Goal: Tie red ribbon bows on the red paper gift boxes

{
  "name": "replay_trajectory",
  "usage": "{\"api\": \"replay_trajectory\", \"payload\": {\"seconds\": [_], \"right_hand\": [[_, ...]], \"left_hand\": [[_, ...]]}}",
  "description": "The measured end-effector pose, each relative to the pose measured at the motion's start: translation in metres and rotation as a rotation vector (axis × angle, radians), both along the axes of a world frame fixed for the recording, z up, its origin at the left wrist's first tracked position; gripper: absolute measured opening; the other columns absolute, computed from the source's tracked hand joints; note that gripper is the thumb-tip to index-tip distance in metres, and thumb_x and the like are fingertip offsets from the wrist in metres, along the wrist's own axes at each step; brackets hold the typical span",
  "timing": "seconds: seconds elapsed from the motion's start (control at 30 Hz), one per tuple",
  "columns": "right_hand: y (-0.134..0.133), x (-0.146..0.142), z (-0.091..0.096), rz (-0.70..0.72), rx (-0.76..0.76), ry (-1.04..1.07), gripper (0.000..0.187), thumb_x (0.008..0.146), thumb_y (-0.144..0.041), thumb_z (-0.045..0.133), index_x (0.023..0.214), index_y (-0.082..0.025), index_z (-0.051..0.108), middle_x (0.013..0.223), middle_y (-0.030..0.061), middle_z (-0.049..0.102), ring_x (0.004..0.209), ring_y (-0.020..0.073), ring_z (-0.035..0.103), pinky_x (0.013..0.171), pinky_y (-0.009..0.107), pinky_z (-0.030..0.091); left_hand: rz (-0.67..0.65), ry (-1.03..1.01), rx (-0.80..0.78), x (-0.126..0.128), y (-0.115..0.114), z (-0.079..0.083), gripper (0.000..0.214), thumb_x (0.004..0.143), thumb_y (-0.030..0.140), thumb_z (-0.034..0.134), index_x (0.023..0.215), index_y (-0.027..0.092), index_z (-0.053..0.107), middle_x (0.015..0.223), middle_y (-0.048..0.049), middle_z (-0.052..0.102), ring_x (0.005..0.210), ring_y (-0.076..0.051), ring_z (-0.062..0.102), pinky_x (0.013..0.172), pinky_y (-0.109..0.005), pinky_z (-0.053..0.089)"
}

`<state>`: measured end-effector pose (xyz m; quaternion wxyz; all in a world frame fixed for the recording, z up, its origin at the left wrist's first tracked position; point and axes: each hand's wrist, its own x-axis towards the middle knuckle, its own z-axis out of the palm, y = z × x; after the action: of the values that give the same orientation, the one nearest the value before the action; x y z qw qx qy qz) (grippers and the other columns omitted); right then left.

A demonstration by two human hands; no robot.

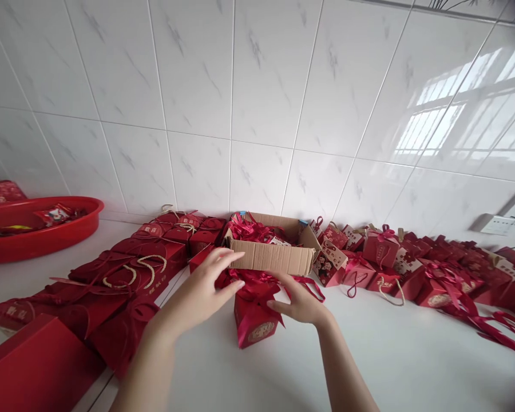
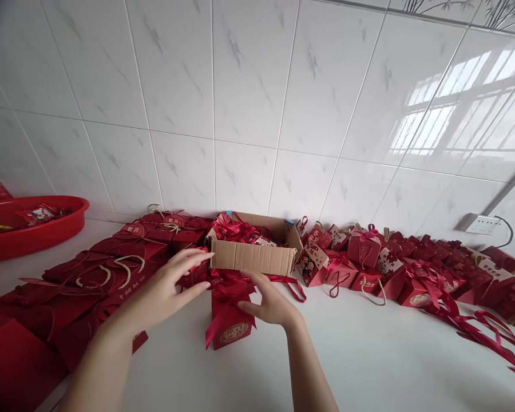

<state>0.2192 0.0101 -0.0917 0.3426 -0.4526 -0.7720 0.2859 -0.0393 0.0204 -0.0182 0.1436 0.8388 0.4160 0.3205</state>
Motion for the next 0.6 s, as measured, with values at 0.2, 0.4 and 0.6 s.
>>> {"api": "replay_trajectory", "payload": {"seconds": [0.2,0.4,0.6], "right_hand": [[0.003,-0.021,-0.007,0.158,-0.213,-0.251,0.105,0.061,-0.034,0.078,0.147,-0.035,0.019,0.157,0.0017,0.006,0.143,0.0303,0.002,0.112,0.048,0.023],[-0.002,-0.010,0.003,-0.012,-0.198,-0.244,0.105,0.053,-0.041,0.082,0.144,-0.032,0.031,0.147,0.0065,0.035,0.134,0.0303,0.030,0.107,0.042,0.032],[-0.022,0.071,0.011,-0.480,-0.188,-0.261,0.086,0.059,-0.044,0.074,0.137,-0.027,0.043,0.126,0.0101,0.052,0.114,0.0298,0.051,0.090,0.040,0.045]], "left_hand": [[-0.046,0.107,0.061,-0.032,-0.039,0.018,0.041,0.083,0.041,0.057,0.124,0.034,0.056,0.126,-0.0010,0.060,0.115,-0.022,0.057,0.098,-0.032,0.047],[-0.167,0.354,-0.220,-0.050,-0.053,0.006,0.052,0.074,0.039,0.067,0.124,0.044,0.055,0.117,0.0050,0.067,0.097,-0.020,0.068,0.077,-0.025,0.057],[-0.037,0.361,-0.253,-0.053,-0.040,-0.002,0.052,0.076,0.054,0.059,0.127,0.040,0.054,0.122,0.0015,0.064,0.106,-0.023,0.064,0.087,-0.032,0.054]]}}
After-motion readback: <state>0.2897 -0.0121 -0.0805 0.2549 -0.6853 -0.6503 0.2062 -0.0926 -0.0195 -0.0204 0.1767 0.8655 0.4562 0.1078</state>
